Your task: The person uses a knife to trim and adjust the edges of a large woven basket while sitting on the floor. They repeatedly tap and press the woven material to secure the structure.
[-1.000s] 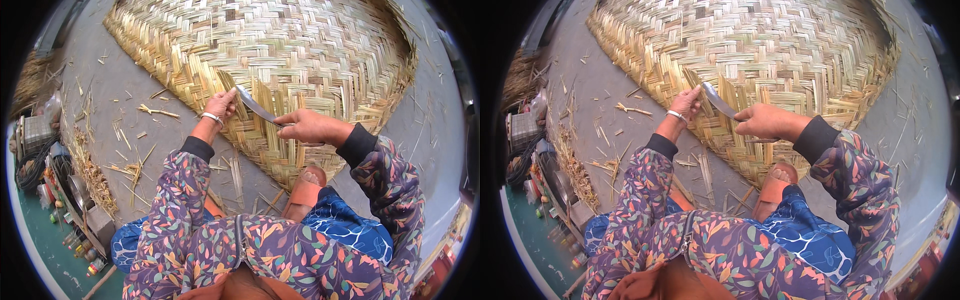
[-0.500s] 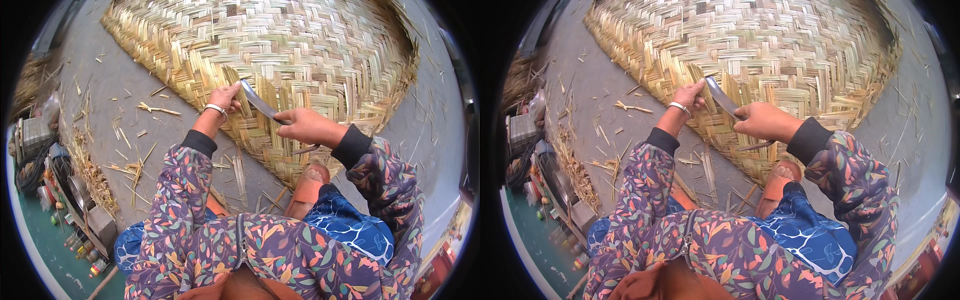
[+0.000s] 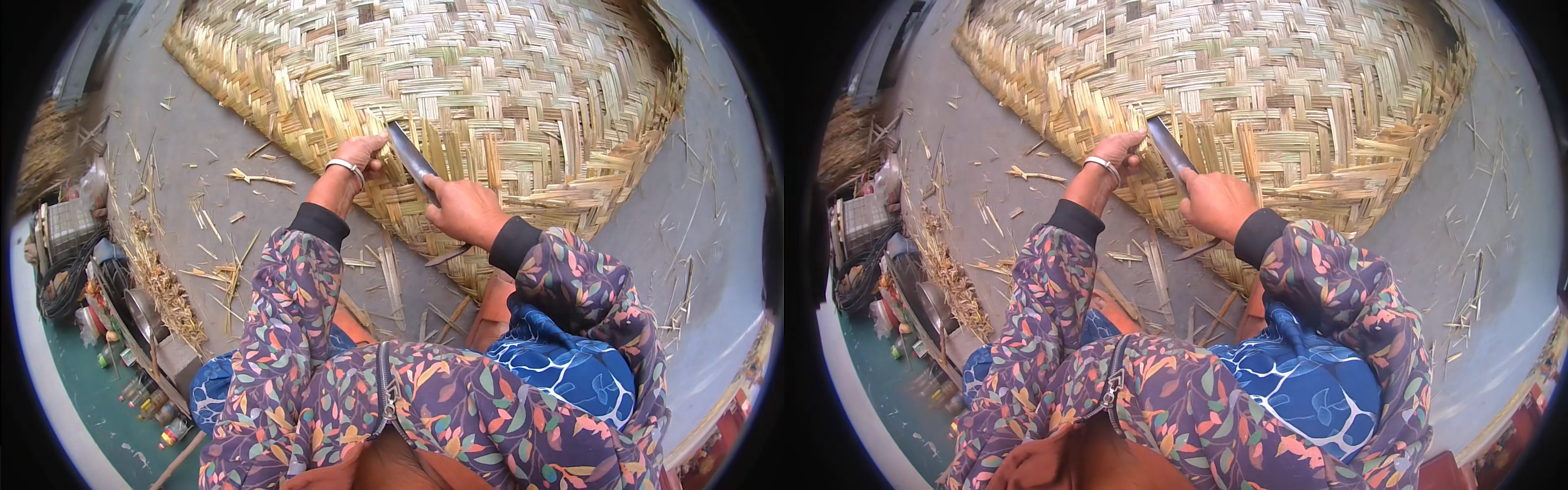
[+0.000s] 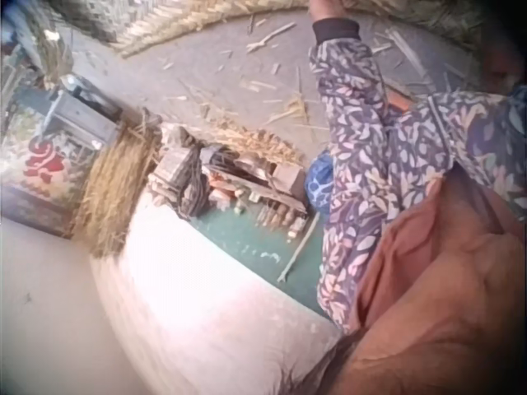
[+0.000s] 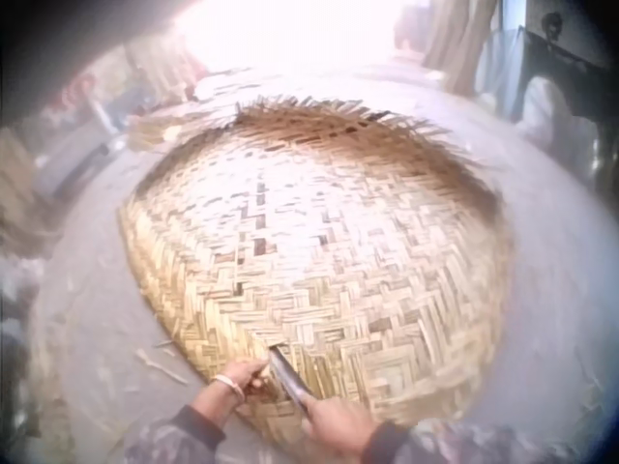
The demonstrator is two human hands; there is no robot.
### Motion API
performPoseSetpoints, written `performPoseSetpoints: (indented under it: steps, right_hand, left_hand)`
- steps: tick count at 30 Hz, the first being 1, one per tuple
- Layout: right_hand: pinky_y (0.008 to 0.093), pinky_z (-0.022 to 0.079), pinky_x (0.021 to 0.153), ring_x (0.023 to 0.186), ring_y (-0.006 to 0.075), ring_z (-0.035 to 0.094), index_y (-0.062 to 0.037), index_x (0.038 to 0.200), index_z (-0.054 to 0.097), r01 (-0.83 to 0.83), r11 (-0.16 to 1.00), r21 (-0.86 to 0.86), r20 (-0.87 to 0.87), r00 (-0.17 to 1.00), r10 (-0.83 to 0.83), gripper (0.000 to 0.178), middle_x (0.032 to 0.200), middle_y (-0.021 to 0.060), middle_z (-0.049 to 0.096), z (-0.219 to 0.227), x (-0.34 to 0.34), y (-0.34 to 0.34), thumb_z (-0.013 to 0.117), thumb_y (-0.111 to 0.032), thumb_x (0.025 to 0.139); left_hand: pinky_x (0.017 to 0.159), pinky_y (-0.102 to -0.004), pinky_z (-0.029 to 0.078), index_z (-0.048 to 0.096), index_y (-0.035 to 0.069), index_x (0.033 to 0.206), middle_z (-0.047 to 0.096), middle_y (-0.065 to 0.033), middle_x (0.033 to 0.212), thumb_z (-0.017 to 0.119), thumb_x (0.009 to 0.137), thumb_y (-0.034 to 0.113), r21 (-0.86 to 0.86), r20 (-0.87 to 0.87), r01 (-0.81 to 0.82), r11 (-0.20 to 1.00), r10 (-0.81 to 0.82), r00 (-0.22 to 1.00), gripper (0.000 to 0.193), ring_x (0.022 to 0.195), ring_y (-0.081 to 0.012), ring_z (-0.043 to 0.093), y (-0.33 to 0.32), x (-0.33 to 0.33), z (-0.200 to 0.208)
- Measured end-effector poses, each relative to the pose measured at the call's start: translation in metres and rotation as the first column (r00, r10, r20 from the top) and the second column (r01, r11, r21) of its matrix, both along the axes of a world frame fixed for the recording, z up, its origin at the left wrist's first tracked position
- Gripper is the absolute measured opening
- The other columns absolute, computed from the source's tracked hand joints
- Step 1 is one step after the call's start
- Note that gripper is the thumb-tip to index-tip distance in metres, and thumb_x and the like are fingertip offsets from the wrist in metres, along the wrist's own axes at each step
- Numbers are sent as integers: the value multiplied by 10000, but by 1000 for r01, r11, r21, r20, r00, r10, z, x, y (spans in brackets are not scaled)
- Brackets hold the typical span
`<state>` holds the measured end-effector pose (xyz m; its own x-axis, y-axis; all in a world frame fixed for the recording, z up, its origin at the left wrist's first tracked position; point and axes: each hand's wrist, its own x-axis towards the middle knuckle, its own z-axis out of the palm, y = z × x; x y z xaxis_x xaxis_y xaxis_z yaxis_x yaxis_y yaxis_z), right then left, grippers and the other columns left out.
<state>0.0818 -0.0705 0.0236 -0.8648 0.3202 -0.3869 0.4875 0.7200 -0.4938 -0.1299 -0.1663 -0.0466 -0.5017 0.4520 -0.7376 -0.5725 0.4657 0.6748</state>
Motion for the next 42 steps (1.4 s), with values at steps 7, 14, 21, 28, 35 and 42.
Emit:
performPoseSetpoints:
  steps: [7, 14, 21, 28, 35, 42]
  right_hand:
    - [488, 544, 713, 808, 367, 683, -149, 1266, 574, -71, 995, 68, 39, 997, 68, 450, 849, 175, 698, -11, -12, 10, 574, -254, 829]
    - [497, 540, 726, 803, 376, 681, -117, 1276, 559, -67, 997, 39, 23, 998, 66, 475, 821, 189, 691, -16, -8, 10, 577, -236, 816]
    - [503, 534, 717, 792, 380, 676, -112, 1288, 538, -80, 996, 27, 3, 997, 80, 496, 813, 190, 688, -15, -7, 8, 583, -226, 807]
    - [501, 533, 706, 806, 375, 676, -136, 1310, 520, -78, 997, 27, 45, 996, 76, 524, 838, 182, 691, -16, -8, 9, 591, -247, 803]
    - [500, 535, 700, 794, 376, 675, -150, 1335, 514, -82, 996, 30, 32, 996, 81, 544, 830, 180, 691, -18, -6, 12, 598, -252, 807]
    - [502, 535, 689, 771, 379, 674, -153, 1340, 509, -75, 996, 41, 16, 997, 74, 552, 807, 175, 689, -19, -4, 12, 600, -251, 804]
  left_hand:
    - [439, -241, 477, 637, 119, 859, 621, 38, 700, 723, 892, 350, -14, -165, 53, 999, -54, 985, 249, 529, -63, 595, 9, 16, 0]
    - [439, -221, 456, 621, 124, 847, 643, 25, 713, 734, 881, 377, 27, -106, 106, 994, -102, 989, 279, 514, -77, 599, 11, 8, 2]
    - [408, -223, 440, 597, 122, 792, 591, 27, 633, 750, 870, 347, -23, -131, 156, 987, -158, 979, 283, 476, -77, 579, 11, 3, 10]
    - [418, -211, 446, 632, 103, 852, 609, 31, 681, 728, 890, 336, 3, -148, 189, 982, -187, 971, 255, 502, -70, 584, 15, 7, 8]
    - [439, -215, 456, 636, 95, 898, 654, 23, 749, 712, 905, 343, 64, -81, 160, 985, -155, 985, 259, 519, -62, 592, 12, 4, 8]
    - [420, -211, 440, 632, 97, 896, 621, 44, 694, 720, 897, 317, -16, -90, 195, 981, -196, 977, 237, 516, -53, 587, 20, 1, 5]
